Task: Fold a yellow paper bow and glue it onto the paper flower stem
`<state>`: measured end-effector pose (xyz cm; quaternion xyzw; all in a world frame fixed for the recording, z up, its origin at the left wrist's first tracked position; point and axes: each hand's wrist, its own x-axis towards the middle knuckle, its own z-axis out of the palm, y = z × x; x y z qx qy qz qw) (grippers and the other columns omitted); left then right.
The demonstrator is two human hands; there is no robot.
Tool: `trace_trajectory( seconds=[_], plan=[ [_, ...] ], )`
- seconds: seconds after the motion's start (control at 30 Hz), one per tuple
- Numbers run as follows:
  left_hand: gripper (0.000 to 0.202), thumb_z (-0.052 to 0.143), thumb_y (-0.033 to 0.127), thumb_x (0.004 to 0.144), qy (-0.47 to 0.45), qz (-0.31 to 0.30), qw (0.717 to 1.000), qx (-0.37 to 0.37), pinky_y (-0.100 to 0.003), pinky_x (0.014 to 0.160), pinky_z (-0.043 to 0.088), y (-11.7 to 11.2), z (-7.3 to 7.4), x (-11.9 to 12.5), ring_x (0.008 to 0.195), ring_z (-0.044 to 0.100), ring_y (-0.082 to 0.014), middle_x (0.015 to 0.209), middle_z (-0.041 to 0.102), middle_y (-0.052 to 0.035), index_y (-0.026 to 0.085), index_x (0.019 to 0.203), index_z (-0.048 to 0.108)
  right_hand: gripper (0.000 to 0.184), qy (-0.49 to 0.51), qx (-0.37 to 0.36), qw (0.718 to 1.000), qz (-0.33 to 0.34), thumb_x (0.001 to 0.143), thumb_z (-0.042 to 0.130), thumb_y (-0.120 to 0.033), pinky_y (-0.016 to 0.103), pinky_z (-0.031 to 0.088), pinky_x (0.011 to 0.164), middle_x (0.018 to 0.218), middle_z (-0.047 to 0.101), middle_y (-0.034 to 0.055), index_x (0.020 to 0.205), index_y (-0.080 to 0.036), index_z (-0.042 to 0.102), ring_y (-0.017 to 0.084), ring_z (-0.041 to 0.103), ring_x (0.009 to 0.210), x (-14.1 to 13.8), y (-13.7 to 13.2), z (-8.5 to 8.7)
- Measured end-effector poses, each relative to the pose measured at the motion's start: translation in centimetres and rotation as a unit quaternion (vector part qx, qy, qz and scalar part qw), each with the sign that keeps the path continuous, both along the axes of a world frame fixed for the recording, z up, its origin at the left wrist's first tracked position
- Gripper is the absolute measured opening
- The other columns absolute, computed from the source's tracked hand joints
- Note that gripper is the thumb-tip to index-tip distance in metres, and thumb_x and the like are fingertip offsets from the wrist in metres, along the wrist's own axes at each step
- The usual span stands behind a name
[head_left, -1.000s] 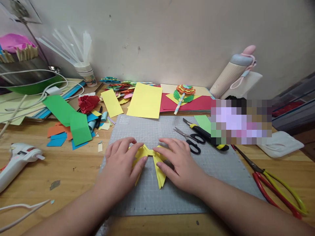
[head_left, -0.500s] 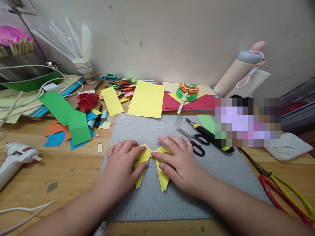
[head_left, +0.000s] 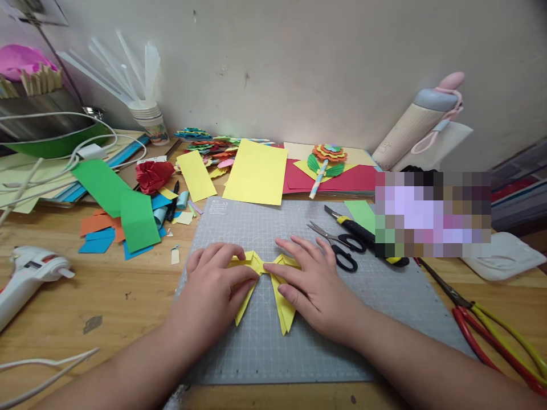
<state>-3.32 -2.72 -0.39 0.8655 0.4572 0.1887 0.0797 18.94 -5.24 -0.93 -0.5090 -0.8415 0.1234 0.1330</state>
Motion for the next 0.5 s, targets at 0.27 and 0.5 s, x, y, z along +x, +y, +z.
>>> trace_trajectory(
  seconds=[0.27,0.5],
  plan=[
    [0.013,0.064,0.031,0.084,-0.002,0.017,1.000,0.002,-0.043,0.082,0.032,0.04,-0.35,-0.13,0.100,0.048,-0.0249,0.102,0.059,0.0001,0.042,0.085,0.072,0.037,-0.025,-0.010,1.000,0.002,0.098,0.032,-0.045,0.063,0.011,0.107,0.152,0.032,-0.0030,0.133,-0.050,0.045,0.028,0.022,0.139,-0.11,0.05,0.05],
    [0.013,0.064,0.032,0.084,0.000,0.028,0.999,-0.020,-0.045,0.084,0.033,0.06,-0.40,-0.12,0.101,0.048,-0.0253,0.102,0.058,-0.0010,0.041,0.084,0.073,0.036,-0.027,-0.013,1.000,0.007,0.099,0.032,-0.043,0.065,0.013,0.106,0.152,0.032,-0.0037,0.131,-0.048,0.048,0.029,0.023,0.139,-0.13,0.13,0.21]
  ],
)
